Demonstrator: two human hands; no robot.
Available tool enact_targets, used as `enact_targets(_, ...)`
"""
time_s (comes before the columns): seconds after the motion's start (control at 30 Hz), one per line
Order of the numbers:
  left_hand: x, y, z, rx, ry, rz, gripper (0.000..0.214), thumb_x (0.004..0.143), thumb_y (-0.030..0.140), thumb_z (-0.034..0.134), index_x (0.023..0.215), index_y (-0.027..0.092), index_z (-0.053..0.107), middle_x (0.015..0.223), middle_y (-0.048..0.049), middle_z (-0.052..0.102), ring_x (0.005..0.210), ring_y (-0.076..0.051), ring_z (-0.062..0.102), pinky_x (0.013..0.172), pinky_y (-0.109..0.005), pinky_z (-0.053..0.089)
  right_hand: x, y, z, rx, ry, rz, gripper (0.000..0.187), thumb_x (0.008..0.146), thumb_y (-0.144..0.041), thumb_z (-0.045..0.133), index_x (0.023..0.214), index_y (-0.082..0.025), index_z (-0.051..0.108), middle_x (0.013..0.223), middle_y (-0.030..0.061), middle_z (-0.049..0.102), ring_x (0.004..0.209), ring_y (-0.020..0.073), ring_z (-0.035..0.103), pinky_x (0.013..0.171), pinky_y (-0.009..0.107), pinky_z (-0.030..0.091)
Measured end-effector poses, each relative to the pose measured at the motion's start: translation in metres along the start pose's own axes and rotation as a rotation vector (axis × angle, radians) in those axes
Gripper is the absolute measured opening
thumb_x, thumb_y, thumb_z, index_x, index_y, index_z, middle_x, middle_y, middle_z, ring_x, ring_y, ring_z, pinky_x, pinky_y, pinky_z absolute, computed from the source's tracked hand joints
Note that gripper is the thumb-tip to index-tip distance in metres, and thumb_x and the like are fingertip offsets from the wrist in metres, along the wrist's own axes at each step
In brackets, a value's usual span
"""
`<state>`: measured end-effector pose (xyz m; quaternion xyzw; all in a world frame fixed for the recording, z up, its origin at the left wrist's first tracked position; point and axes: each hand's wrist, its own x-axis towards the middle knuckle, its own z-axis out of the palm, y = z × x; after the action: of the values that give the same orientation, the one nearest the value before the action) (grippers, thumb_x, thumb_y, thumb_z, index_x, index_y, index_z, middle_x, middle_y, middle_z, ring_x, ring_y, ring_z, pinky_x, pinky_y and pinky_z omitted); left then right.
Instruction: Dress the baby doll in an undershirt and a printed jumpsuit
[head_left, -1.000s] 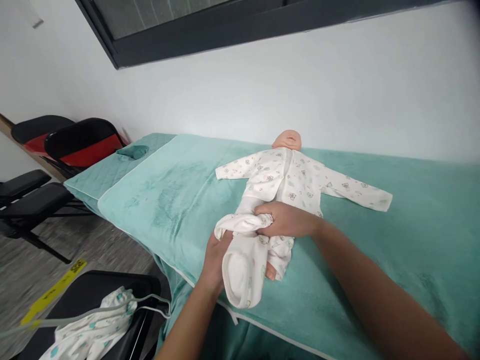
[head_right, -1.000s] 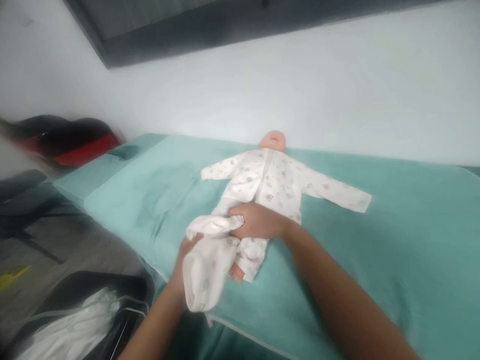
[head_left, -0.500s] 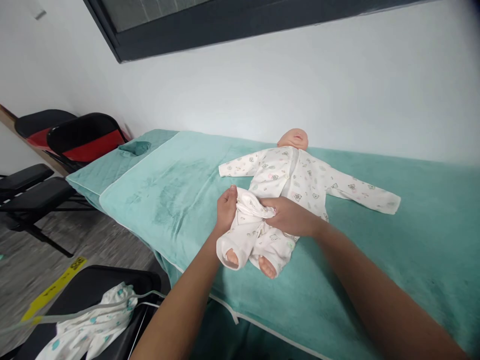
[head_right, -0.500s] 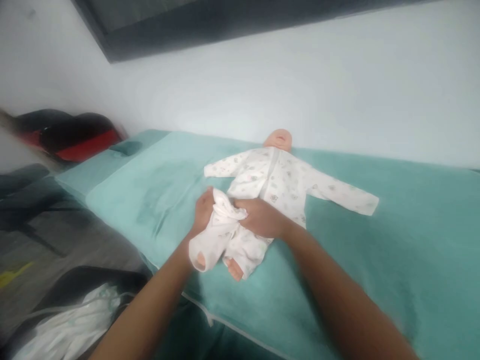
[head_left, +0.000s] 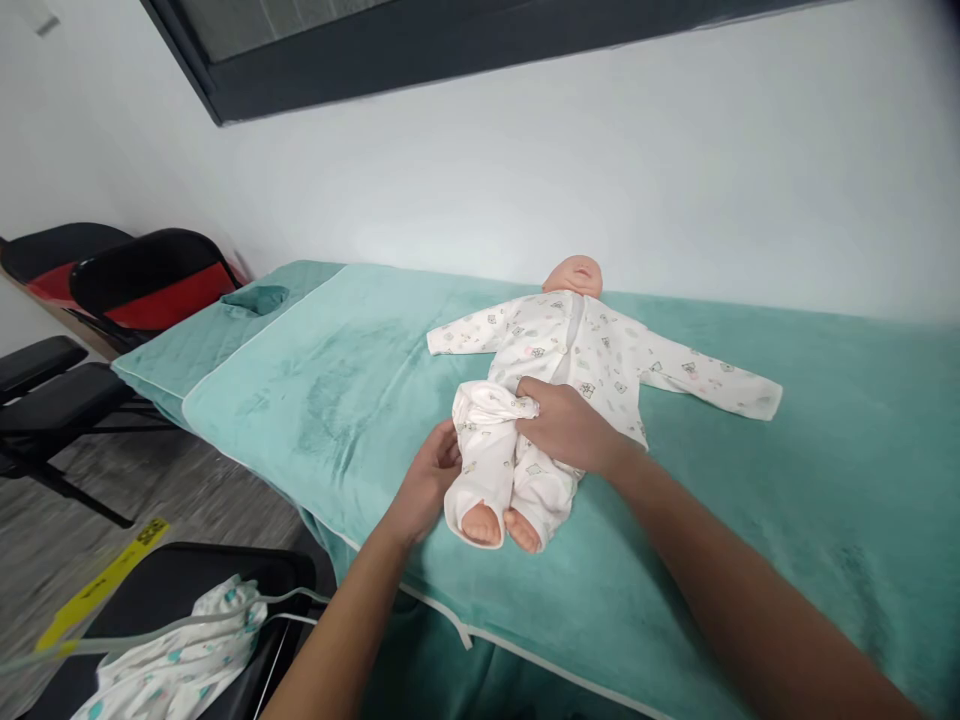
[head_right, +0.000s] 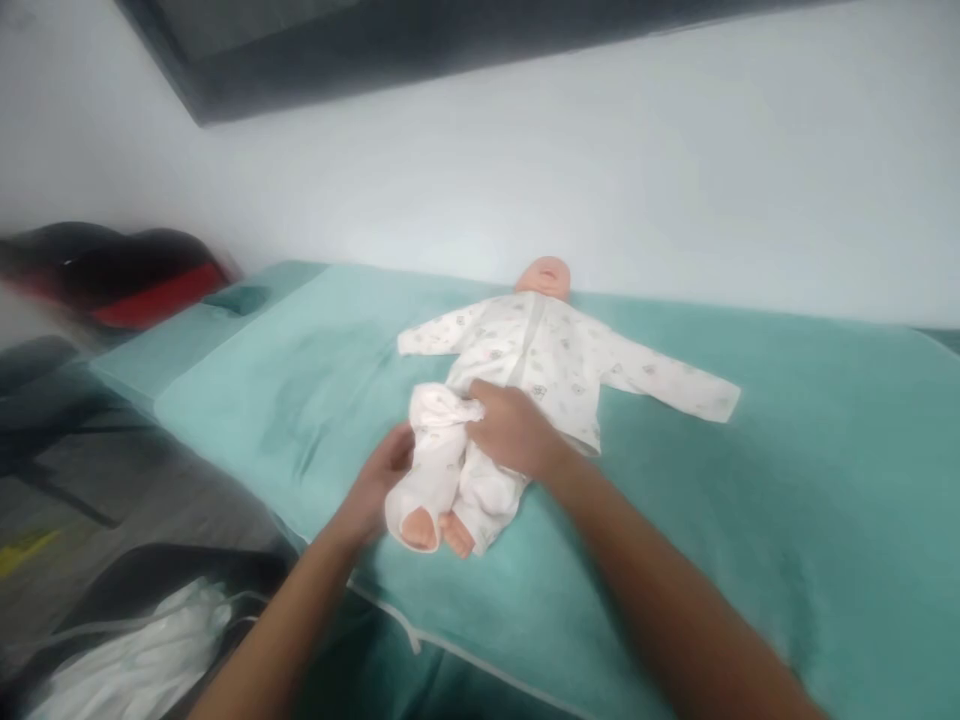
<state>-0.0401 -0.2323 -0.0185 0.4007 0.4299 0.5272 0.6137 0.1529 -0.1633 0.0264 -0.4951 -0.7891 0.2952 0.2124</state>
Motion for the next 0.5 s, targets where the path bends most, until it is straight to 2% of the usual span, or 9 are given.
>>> enact_targets(0.07,-0.001,0.003,-0.003,0.018,-0.091,-0.031,0.067,0.061,0.011,0.076,0.126,0.021,0.059,0.122,-0.011,0.066,0.112,-0.026,0.06,0.097,-0.034,0.044,-0.001,-0.001,-0.004,0.004,-0.047,-0.002,0.004,0.077,-0.023,0.051,0.081,-0.023,0.051,0.083,0.0004,0.065,0.076,0.0186,0.059,0.066,0.029,0.038)
enact_targets(0.13,0.002,0.008,-0.002,0.077,-0.138,-0.05,0.068,0.061,0.01,0.075,0.126,0.021,0.06,0.122,-0.0105,0.067,0.11,-0.026,0.061,0.095,-0.034,0.045,-0.003,-0.002,-0.007,0.017,-0.092,-0.003,0.012,0.078,-0.024,0.053,0.089,-0.022,0.057,0.093,0.0034,0.068,0.084,0.0223,0.061,0.073,0.032,0.042)
enact_targets(0.27,0.014,0.015,0.004,0.237,-0.106,-0.027,0.053,0.059,0.011,0.076,0.111,0.017,0.068,0.106,-0.008,0.072,0.097,-0.025,0.063,0.085,-0.031,0.048,-0.004,0.0,-0.012,0.194,-0.195,-0.086,0.037,0.077,-0.022,0.059,0.114,-0.024,0.063,0.117,0.0051,0.068,0.106,0.0287,0.061,0.09,0.039,0.046)
enact_targets(0.33,0.02,0.014,0.006,0.292,-0.007,-0.006,0.044,0.057,0.013,0.077,0.101,0.015,0.07,0.095,-0.0066,0.073,0.089,-0.024,0.063,0.078,-0.03,0.049,-0.004,0.004,-0.013,0.266,-0.219,-0.111,0.042,0.077,-0.022,0.061,0.119,-0.024,0.064,0.121,0.0049,0.067,0.11,0.0303,0.061,0.094,0.042,0.046)
enact_targets(0.43,0.03,0.005,0.007,0.335,0.251,0.056,0.033,0.057,0.017,0.078,0.089,0.014,0.07,0.083,-0.0038,0.071,0.081,-0.021,0.061,0.071,-0.028,0.047,-0.004,0.008,-0.014,0.297,-0.226,-0.102,0.037,0.081,-0.025,0.06,0.118,-0.023,0.066,0.12,0.0062,0.068,0.113,0.0313,0.061,0.095,0.044,0.047)
enact_targets(0.5,0.038,-0.003,0.009,0.326,0.382,0.108,0.028,0.059,0.019,0.077,0.084,0.014,0.068,0.077,-0.0019,0.069,0.078,-0.019,0.059,0.072,-0.028,0.046,-0.005,0.01,-0.014,0.288,-0.217,-0.088,0.035,0.085,-0.027,0.057,0.118,-0.022,0.066,0.121,0.0066,0.068,0.112,0.0307,0.061,0.095,0.044,0.048)
